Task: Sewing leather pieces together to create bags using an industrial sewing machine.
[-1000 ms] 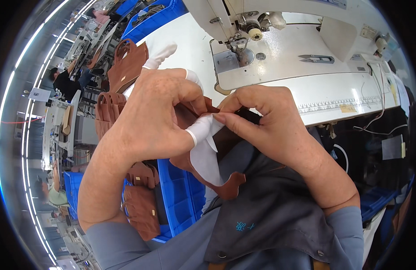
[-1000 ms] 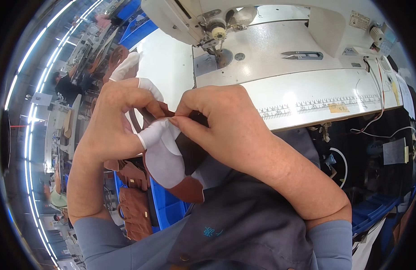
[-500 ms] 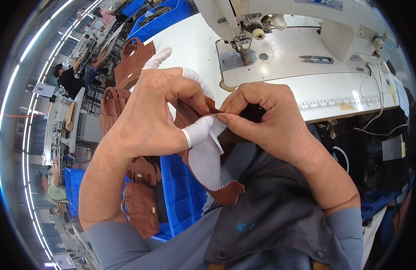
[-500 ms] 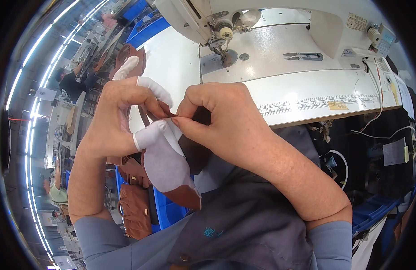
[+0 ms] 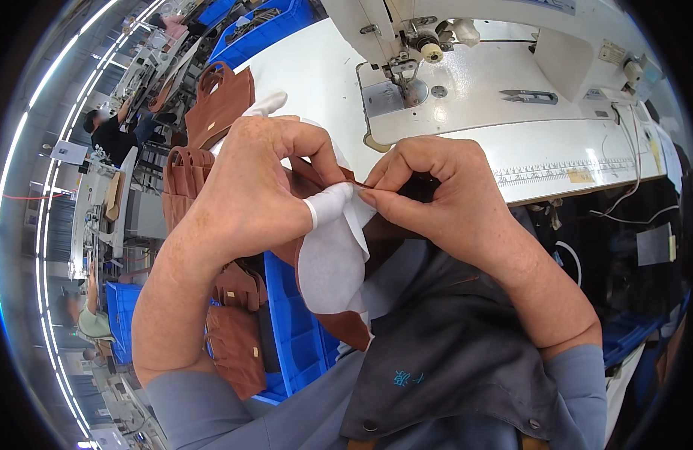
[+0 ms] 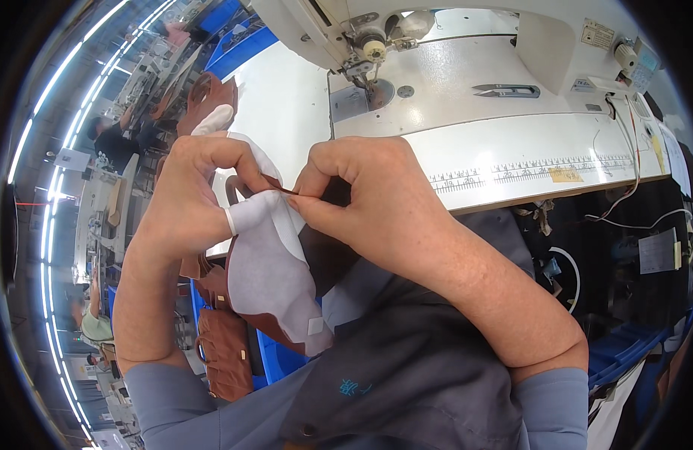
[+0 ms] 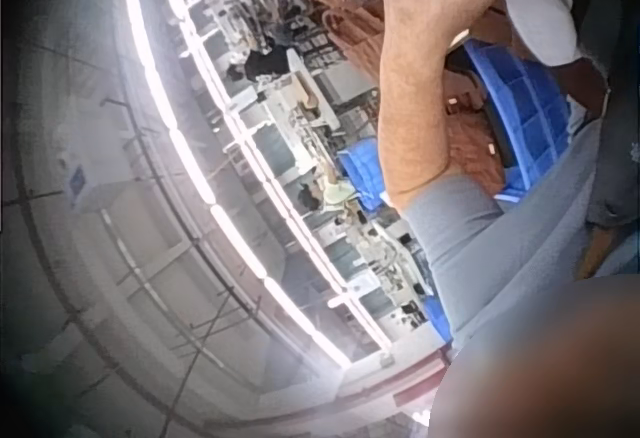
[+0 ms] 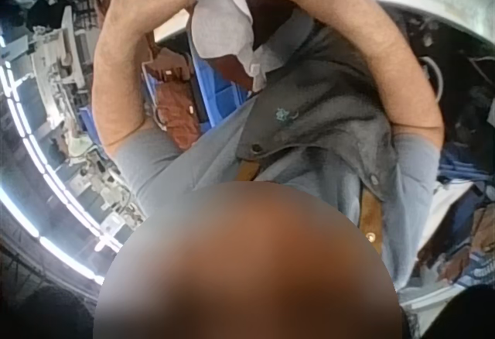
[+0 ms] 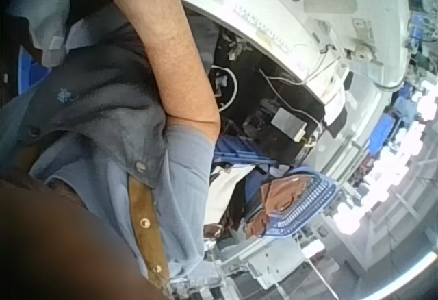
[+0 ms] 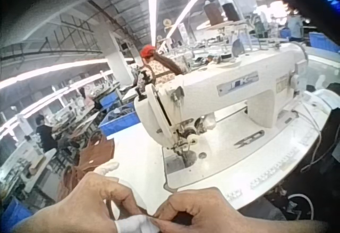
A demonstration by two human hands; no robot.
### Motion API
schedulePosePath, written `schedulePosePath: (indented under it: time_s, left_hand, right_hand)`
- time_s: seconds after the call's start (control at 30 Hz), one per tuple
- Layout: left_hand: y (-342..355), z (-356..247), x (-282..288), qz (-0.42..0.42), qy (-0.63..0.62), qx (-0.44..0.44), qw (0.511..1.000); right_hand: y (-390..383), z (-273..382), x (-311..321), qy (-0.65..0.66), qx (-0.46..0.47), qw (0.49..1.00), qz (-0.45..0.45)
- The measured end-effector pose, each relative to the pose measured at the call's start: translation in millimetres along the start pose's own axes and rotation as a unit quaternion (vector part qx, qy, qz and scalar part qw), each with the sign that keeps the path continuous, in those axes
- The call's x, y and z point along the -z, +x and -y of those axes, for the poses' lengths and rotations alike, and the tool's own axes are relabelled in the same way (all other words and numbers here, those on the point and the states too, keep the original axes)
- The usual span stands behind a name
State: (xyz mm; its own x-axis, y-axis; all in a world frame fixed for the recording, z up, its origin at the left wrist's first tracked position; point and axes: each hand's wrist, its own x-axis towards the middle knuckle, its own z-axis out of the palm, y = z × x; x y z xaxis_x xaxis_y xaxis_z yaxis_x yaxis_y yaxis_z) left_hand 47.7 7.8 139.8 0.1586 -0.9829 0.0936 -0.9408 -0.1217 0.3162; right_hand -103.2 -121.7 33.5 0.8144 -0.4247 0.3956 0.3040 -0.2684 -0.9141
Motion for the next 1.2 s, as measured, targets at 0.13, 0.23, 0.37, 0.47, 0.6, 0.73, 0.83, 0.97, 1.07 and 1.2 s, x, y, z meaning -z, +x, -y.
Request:
schedulePosePath:
  time_s: [0.13,0.23,0.37,0.47,0.6,0.73,0.83,0.97,1.07,1.2]
  left_hand:
    - [0.6,0.8,-1.3,0.008,-0.031,0.029,0.999]
    - [1.5,1.3,-2.7,0.010,-0.053,0.044,0.998]
    - [3.3,-0.6,-2.6,0.012,0.019,0.031,0.999]
    - [5.2,-4.3,-5.9,-0.028,-0.048,0.043,0.998]
    - [5.3,-4.4,-6.1,-0.009,-0.115,0.115,0.987]
    - [9.4,5.4,-5.5,0.032,-0.090,0.063,0.993]
    - [11.9,11.6,-4.7,0.063,-0.064,0.061,0.994]
    - [16.9,15.6,-5.5,0.078,-0.068,0.062,0.993]
    - [22.1,18.7,-6.8,0.100,-0.025,0.076,0.992]
    - [30.3,26.3,-13.9,0.116,-0.034,0.103,0.987]
  right_hand:
    - [2.4,-1.5,-0.2,0.012,-0.012,1.000,0.005]
    - [4.6,-3.0,-0.1,0.017,-0.020,1.000,0.010]
    - [6.5,-5.6,0.2,-0.006,-0.022,1.000,0.003]
    - [7.1,-7.9,-1.1,-0.007,-0.013,1.000,-0.008]
    - [7.7,-11.0,-2.9,0.009,-0.017,1.000,-0.008]
    - [7.6,-14.7,-5.5,-0.006,0.001,1.000,-0.010]
    - [8.4,-17.8,-6.0,0.006,-0.009,1.000,-0.011]
    - [9.9,-20.5,-5.0,0.005,-0.022,1.000,-0.012]
    - [10.9,-21.7,-4.1,-0.001,-0.017,1.000,-0.013]
    - [11.6,-25.6,-1.3,-0.086,-0.008,0.996,0.003]
